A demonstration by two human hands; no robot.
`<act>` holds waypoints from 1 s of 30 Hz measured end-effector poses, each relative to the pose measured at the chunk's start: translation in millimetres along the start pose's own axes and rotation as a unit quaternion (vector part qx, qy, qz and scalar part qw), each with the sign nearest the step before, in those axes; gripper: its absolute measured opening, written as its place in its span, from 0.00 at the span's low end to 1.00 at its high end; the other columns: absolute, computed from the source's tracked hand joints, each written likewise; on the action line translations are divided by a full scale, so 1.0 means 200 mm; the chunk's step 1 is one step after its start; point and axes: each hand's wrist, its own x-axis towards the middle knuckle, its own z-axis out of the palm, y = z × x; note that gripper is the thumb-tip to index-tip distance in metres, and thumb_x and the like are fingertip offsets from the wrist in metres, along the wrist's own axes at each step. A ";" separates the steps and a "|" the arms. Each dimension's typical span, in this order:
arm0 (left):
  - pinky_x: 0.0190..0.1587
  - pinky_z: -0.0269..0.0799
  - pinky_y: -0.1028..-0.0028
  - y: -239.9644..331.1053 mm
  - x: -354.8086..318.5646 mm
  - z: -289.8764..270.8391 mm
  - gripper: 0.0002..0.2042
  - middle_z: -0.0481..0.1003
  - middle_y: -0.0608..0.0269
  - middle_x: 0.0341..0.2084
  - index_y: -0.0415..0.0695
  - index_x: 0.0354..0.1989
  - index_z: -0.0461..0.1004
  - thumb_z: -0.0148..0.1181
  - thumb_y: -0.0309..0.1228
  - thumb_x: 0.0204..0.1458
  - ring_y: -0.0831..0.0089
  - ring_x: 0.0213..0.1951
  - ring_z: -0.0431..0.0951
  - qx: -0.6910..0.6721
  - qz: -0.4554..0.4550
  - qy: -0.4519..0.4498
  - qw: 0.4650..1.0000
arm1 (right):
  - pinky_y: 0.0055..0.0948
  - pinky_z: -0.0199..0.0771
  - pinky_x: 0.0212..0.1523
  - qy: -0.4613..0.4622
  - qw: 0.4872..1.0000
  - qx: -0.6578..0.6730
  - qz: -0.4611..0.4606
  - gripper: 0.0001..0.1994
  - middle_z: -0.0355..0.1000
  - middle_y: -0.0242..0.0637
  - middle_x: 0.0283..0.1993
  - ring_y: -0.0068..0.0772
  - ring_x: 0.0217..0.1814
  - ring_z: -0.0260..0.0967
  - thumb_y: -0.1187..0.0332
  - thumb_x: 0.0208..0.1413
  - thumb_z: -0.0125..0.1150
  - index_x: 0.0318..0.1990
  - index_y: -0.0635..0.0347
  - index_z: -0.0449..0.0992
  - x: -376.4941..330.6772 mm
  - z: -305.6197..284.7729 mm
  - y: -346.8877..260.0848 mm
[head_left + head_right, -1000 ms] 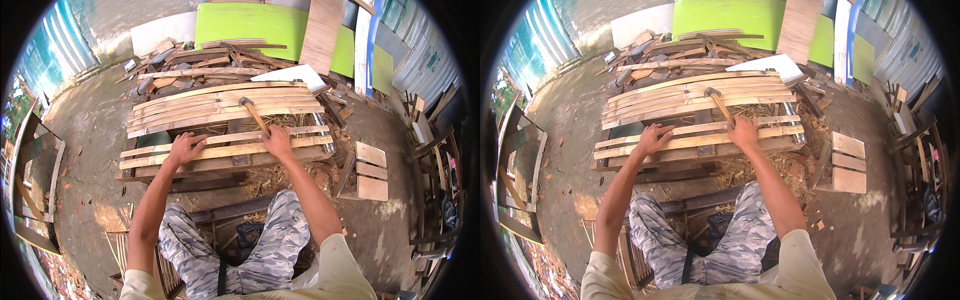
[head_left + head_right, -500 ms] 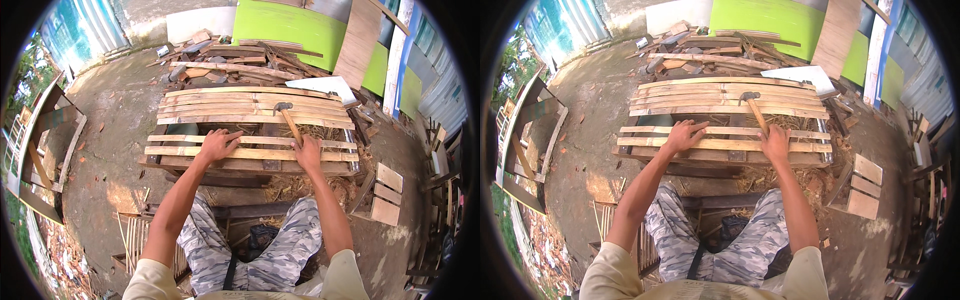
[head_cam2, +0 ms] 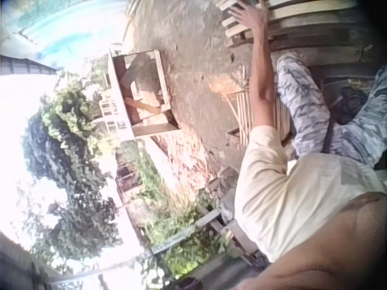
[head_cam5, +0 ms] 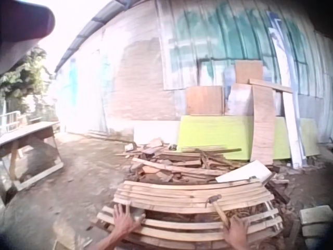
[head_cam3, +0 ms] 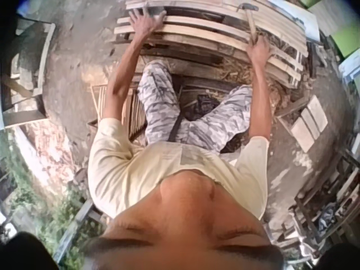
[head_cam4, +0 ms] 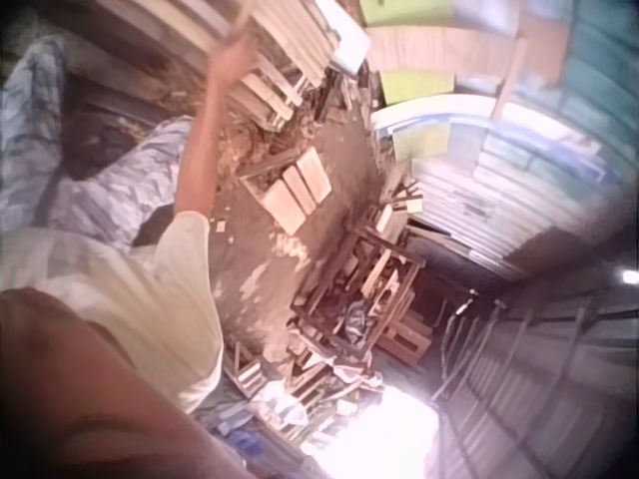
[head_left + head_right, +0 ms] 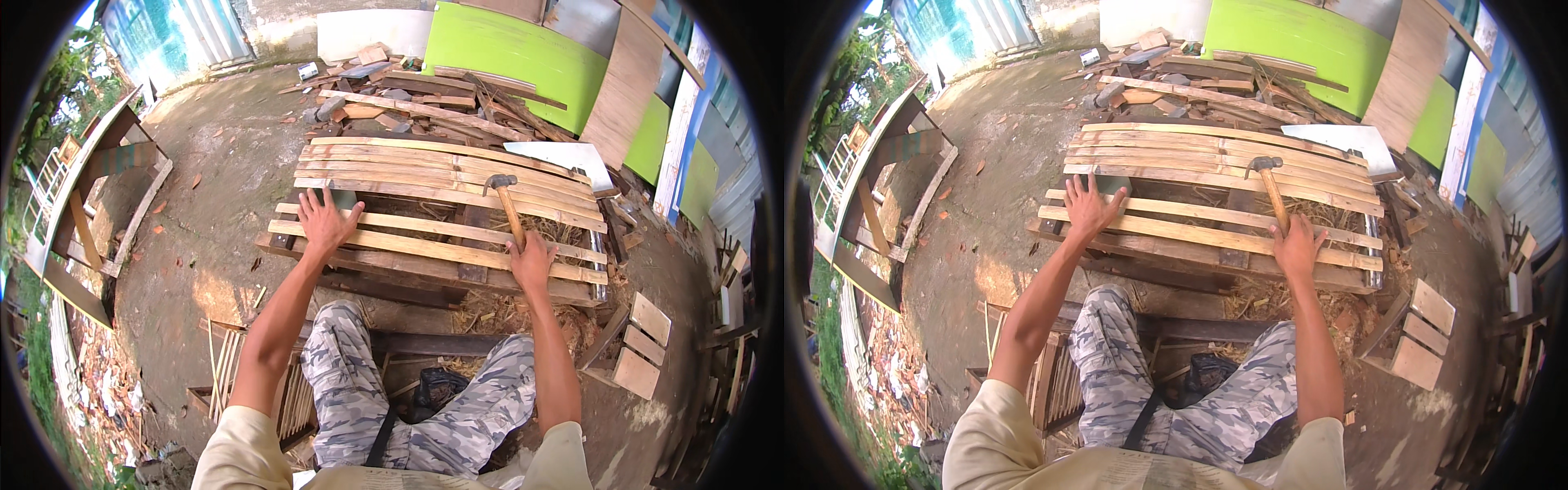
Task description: The person sits on the ground and uses a hammer to drive nails into wooden slats, assembling a wooden pallet. They repeatedly pick up nails, position slats, and hammer them into place.
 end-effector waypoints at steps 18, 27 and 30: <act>0.72 0.35 0.36 -0.09 0.10 -0.17 0.74 0.39 0.17 0.71 0.30 0.75 0.41 0.50 0.86 0.33 0.25 0.73 0.40 0.051 -0.074 -0.251 0.964 | 0.78 0.46 0.66 0.019 0.999 0.010 -0.039 0.19 0.74 0.45 0.44 0.56 0.53 0.72 0.52 0.60 0.65 0.42 0.61 0.74 0.05 -0.02 0.05; 0.73 0.34 0.39 -0.11 0.13 -0.12 0.75 0.37 0.24 0.73 0.37 0.77 0.40 0.53 0.86 0.28 0.29 0.74 0.38 0.049 -0.104 -0.256 0.960 | 0.80 0.48 0.63 -0.004 0.999 0.003 -0.036 0.19 0.75 0.46 0.41 0.57 0.50 0.72 0.52 0.59 0.66 0.38 0.61 0.73 0.08 -0.02 0.06; 0.72 0.37 0.37 -0.09 0.11 -0.14 0.74 0.38 0.18 0.71 0.32 0.76 0.41 0.51 0.86 0.32 0.25 0.73 0.39 0.051 -0.091 -0.246 0.964 | 0.81 0.46 0.64 0.001 0.999 -0.012 -0.038 0.19 0.75 0.46 0.44 0.56 0.53 0.71 0.52 0.60 0.65 0.41 0.62 0.74 0.06 -0.03 0.05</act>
